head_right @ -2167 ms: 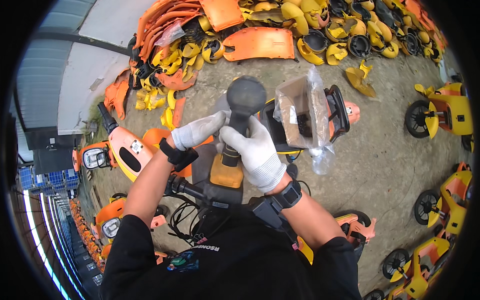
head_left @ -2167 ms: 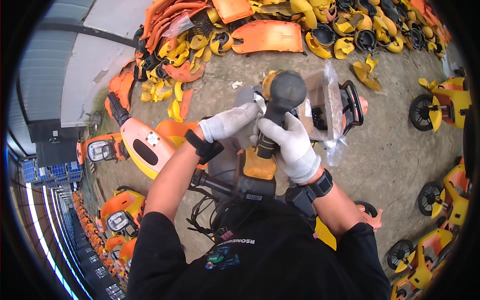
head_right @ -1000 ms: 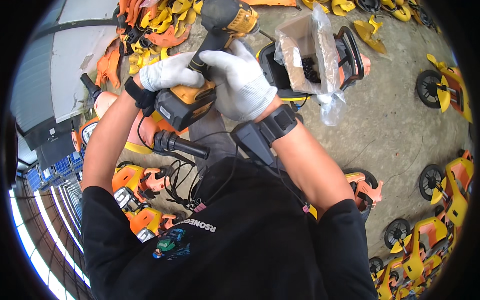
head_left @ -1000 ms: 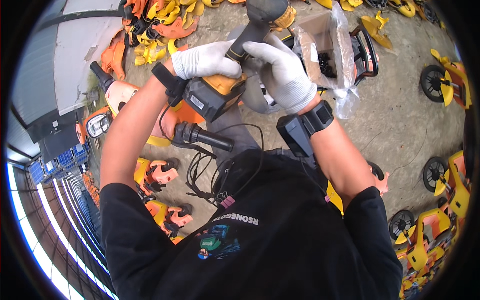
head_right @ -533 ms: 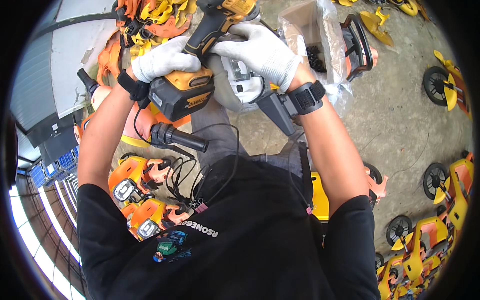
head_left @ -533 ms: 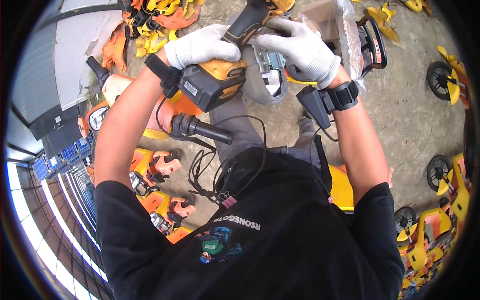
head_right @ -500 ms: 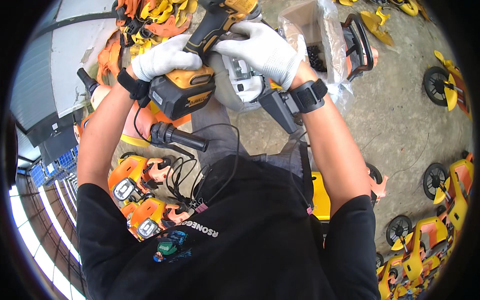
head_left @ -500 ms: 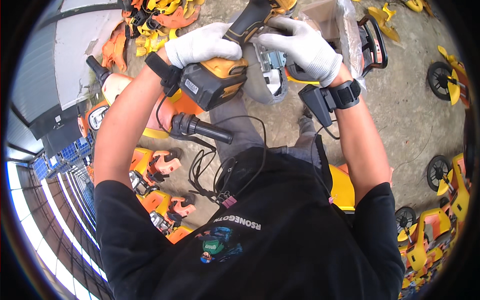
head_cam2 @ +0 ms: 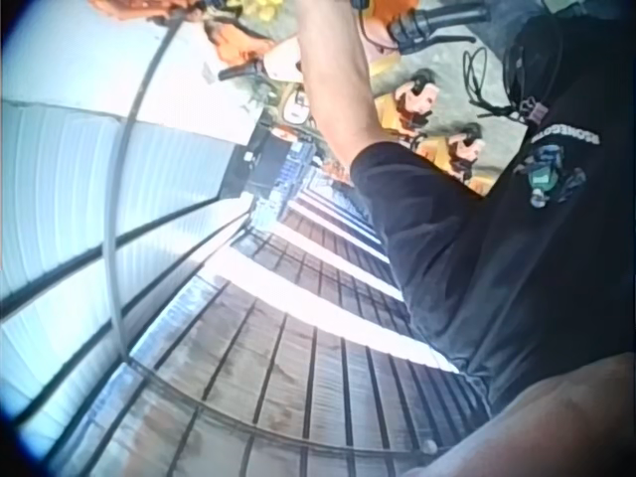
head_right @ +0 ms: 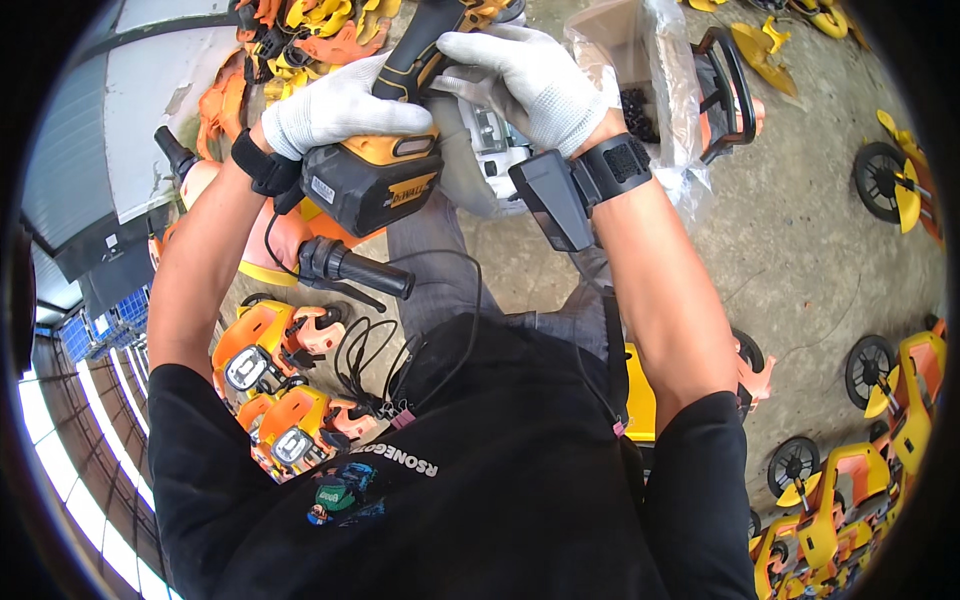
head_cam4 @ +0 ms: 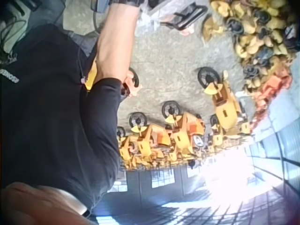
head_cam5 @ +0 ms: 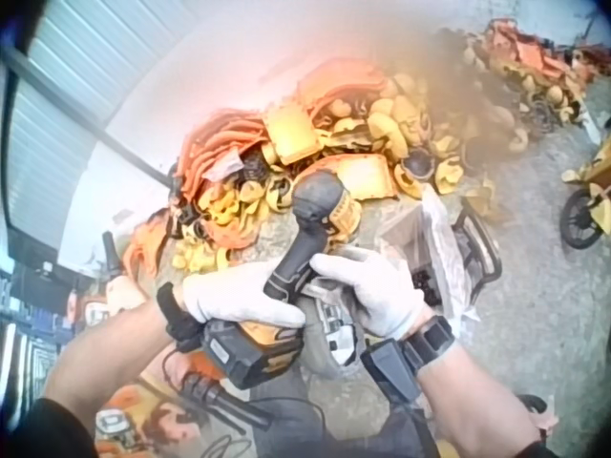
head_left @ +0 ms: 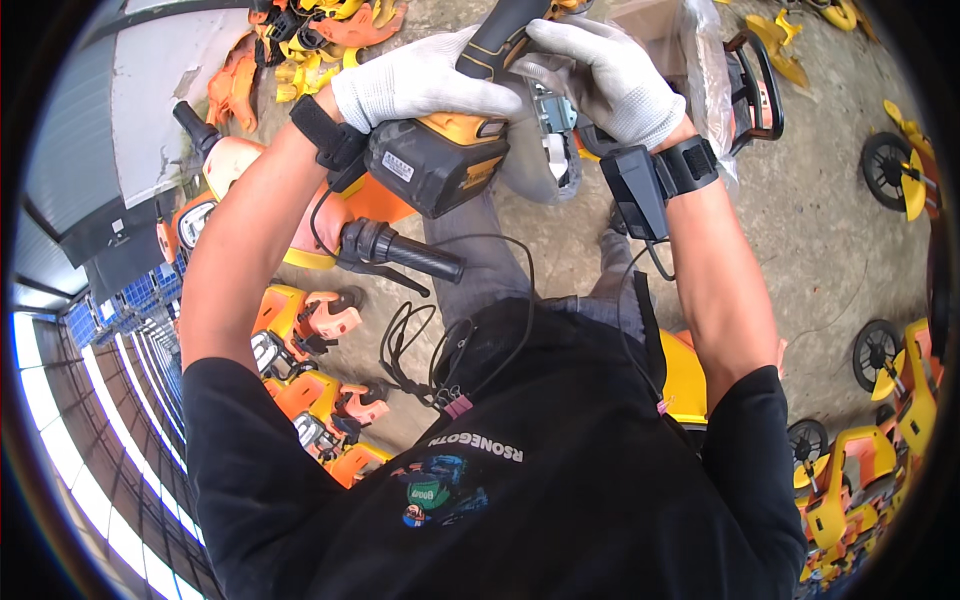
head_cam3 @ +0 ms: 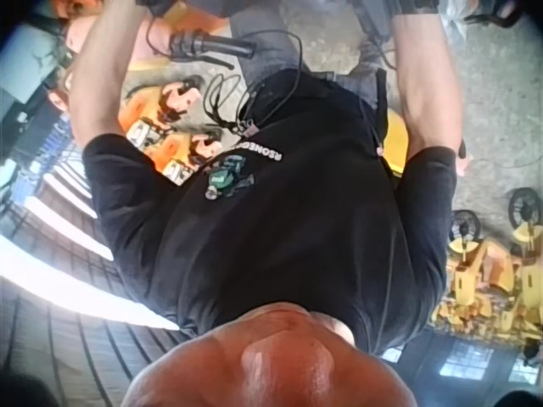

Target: The person attaches components onto a scooter framework. The person fastens screws and structural plates to a seat support frame using an electric impact driver and gathers necessary hardware elements from a packaging box.

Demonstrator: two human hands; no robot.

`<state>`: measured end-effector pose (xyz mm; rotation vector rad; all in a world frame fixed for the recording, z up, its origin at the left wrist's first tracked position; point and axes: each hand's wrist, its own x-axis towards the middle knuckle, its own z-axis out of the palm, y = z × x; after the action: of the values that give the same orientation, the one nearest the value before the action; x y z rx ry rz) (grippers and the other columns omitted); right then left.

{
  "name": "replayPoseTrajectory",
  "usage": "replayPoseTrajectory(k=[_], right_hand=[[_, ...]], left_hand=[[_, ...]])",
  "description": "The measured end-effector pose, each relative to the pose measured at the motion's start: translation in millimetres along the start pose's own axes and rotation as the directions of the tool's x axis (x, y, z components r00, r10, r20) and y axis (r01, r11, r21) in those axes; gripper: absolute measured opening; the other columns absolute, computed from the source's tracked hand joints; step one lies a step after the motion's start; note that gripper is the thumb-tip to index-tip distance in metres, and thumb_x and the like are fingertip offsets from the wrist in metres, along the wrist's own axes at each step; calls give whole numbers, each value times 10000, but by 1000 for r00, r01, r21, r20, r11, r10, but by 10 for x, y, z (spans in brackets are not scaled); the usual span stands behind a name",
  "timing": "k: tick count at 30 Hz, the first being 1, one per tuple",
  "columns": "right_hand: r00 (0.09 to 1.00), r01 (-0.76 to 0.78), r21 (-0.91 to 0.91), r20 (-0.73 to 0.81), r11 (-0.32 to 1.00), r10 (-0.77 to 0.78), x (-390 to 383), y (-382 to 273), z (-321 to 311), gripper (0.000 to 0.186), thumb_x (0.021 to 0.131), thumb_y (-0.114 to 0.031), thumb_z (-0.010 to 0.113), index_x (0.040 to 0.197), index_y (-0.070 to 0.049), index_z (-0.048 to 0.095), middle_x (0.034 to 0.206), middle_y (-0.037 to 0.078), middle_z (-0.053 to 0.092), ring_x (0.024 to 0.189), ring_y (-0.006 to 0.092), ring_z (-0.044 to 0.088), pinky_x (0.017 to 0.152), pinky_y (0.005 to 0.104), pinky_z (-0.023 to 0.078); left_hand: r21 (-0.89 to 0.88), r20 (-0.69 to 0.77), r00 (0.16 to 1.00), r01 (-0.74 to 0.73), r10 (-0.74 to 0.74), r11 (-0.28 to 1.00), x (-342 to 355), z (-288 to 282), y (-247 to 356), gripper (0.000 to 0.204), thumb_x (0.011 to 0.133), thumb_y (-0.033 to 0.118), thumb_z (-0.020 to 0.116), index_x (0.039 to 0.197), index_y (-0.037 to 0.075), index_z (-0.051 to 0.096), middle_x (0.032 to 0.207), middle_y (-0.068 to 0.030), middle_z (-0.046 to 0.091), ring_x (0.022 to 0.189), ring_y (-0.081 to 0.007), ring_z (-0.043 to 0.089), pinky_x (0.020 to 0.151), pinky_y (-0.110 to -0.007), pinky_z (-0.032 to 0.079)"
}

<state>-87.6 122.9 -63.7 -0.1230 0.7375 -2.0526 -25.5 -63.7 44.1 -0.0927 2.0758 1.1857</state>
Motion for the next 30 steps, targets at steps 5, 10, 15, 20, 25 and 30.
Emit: replayPoseTrajectory(k=[5, 10, 15, 20, 25, 30], right_hand=[[999, 53, -123, 11, 991, -52, -50, -157, 110, 371, 846, -177, 708, 1128, 39, 599, 975, 92, 659, 891, 136, 646, 724, 225, 543], [995, 48, -506, -53, 861, -87, 57, -179, 21, 540, 835, -253, 712, 1232, 69, 537, 1031, 84, 629, 897, 117, 593, 706, 217, 482], [992, 96, -788, 24, 608, -125, 100, -211, -52, 505, 826, -299, 704, 1200, 22, 598, 970, 54, 653, 827, 98, 602, 707, 243, 494], [925, 294, -934, 224, 203, -307, 118, -160, -261, 494, 782, -292, 694, 1204, -48, 615, 914, 122, 658, 871, 239, 632, 793, 316, 498], [973, 137, -952, 182, 275, 143, -277, -168, -272, 247, 824, -172, 591, 1009, -12, 632, 814, 89, 668, 805, 180, 660, 748, 314, 518], [808, -99, -995, -78, 4, 584, -1032, 923, -704, 280, 845, -190, 494, 993, -25, 666, 923, 219, 661, 923, 376, 635, 844, 427, 502]], left_hand=[[-130, -70, 997, -41, 32, 991, 18, 68, -15, 480, 842, 235, 701, 1234, 7, 544, 1064, -55, 640, 949, -110, 600, 836, -277, 499], [-113, -64, 998, 15, -23, 994, 97, -77, -121, 453, 833, 255, 681, 1182, -10, 565, 1036, -57, 638, 929, -108, 592, 823, -271, 491], [4, -139, 990, 33, -32, 999, 51, -85, -157, 441, 809, 244, 675, 1148, -20, 575, 1005, -52, 624, 918, -123, 576, 834, -267, 466], [-10, -158, 982, 106, -106, 994, -47, -138, -266, 498, 775, 186, 710, 1202, -10, 545, 1009, -67, 616, 918, -106, 558, 844, -262, 461], [-55, -180, 975, 122, -130, 991, -102, -114, -368, 442, 779, 176, 707, 1151, -16, 568, 978, -72, 659, 886, -121, 607, 811, -281, 485], [-18, -179, 983, 34, -37, 999, -99, -136, -245, 364, 797, 193, 679, 1074, -26, 591, 933, -75, 678, 874, -136, 633, 818, -281, 493]])
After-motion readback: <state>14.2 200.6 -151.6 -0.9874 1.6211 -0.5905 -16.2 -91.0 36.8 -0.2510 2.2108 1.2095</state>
